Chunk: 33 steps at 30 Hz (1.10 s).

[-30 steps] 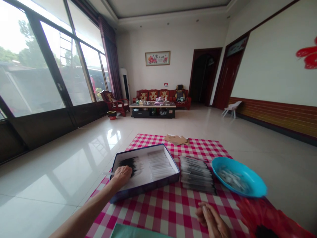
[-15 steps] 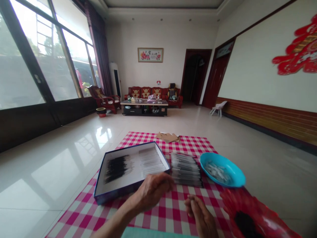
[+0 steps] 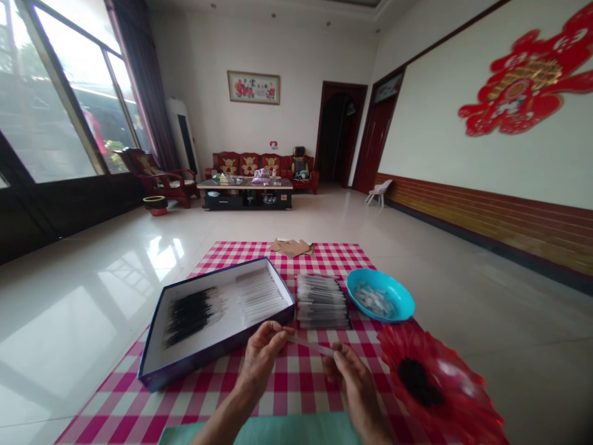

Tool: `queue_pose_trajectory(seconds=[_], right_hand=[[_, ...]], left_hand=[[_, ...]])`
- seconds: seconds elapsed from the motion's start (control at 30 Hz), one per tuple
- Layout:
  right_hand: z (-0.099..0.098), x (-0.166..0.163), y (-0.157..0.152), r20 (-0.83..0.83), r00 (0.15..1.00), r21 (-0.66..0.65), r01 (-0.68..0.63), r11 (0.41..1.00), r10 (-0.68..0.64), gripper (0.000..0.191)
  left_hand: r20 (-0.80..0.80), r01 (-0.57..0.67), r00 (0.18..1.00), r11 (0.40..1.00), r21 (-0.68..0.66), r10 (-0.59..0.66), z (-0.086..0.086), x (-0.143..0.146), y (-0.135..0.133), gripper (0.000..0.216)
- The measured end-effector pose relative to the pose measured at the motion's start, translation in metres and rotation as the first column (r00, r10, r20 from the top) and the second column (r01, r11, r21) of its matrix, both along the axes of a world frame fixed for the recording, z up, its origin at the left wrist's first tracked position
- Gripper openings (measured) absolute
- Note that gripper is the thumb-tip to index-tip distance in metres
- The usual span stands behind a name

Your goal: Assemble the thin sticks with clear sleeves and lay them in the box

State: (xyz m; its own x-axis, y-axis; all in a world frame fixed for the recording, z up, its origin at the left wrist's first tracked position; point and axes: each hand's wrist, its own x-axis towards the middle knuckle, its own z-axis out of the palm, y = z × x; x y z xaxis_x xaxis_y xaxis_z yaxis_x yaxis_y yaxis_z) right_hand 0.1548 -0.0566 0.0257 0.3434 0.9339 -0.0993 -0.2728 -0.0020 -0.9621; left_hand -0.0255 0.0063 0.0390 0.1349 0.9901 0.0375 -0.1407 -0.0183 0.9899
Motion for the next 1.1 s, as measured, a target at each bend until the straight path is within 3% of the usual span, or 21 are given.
queue_pose_trajectory(seconds=[0.07, 0.13, 0.2, 0.27, 0.33, 0.4, 0.6, 0.83, 0.93, 1.0, 1.1], right_hand=[[-0.002, 0.0, 0.002, -0.04, 0.999, 0.002, 0.027, 1.0, -0.027, 0.041], [-0.004, 0.0, 0.003, -0.049, 0.998, 0.007, 0.04, 0.999, -0.039, 0.04], [-0.005, 0.0, 0.003, -0.028, 0.999, 0.007, 0.033, 0.999, -0.032, 0.038], [-0.004, 0.0, 0.003, 0.0, 1.0, 0.0, 0.026, 1.0, -0.026, 0.036], [-0.002, -0.001, 0.002, 0.024, 0.999, -0.002, 0.025, 1.0, -0.025, 0.035], [0.002, -0.003, 0.001, 0.043, 0.999, 0.006, 0.02, 1.0, -0.02, 0.035], [0.009, -0.005, 0.001, 0.09, 0.996, 0.011, 0.025, 1.0, -0.026, 0.037], [0.004, -0.002, 0.003, 0.177, 0.984, -0.011, -0.018, 1.0, 0.02, 0.039], [0.003, 0.002, 0.003, 0.222, 0.973, 0.013, -0.058, 0.998, 0.054, 0.037], [0.002, 0.005, 0.003, 0.267, 0.959, 0.029, -0.109, 0.994, 0.097, 0.035], [0.003, 0.01, 0.002, 0.323, 0.934, 0.032, -0.175, 0.984, 0.155, 0.033]], left_hand=[[-0.125, 0.039, 0.992, 0.998, 0.051, -0.032, -0.004, -0.002, -0.002, 0.027], [-0.369, 0.096, 0.929, 0.983, 0.156, -0.032, -0.003, -0.004, -0.005, 0.018], [-0.628, 0.187, 0.777, 0.938, 0.292, 0.041, 0.001, -0.005, -0.009, 0.015], [-0.794, 0.324, 0.589, 0.856, 0.404, 0.151, 0.006, -0.001, -0.014, 0.018], [-0.859, 0.444, 0.445, 0.771, 0.456, 0.252, 0.009, 0.007, -0.016, 0.022], [-0.871, 0.498, 0.384, 0.726, 0.474, 0.305, 0.007, 0.017, -0.018, 0.022], [-0.824, 0.465, 0.442, 0.696, 0.547, 0.353, -0.014, 0.04, -0.021, 0.025], [-0.818, 0.511, 0.471, 0.654, 0.558, 0.33, -0.026, 0.032, -0.019, 0.027], [-0.821, 0.529, 0.518, 0.665, 0.527, 0.239, -0.026, 0.03, -0.019, 0.027], [-0.806, 0.513, 0.575, 0.706, 0.489, 0.141, -0.021, 0.03, -0.018, 0.029], [-0.715, 0.513, 0.685, 0.791, 0.333, -0.143, -0.01, 0.026, -0.014, 0.032]])
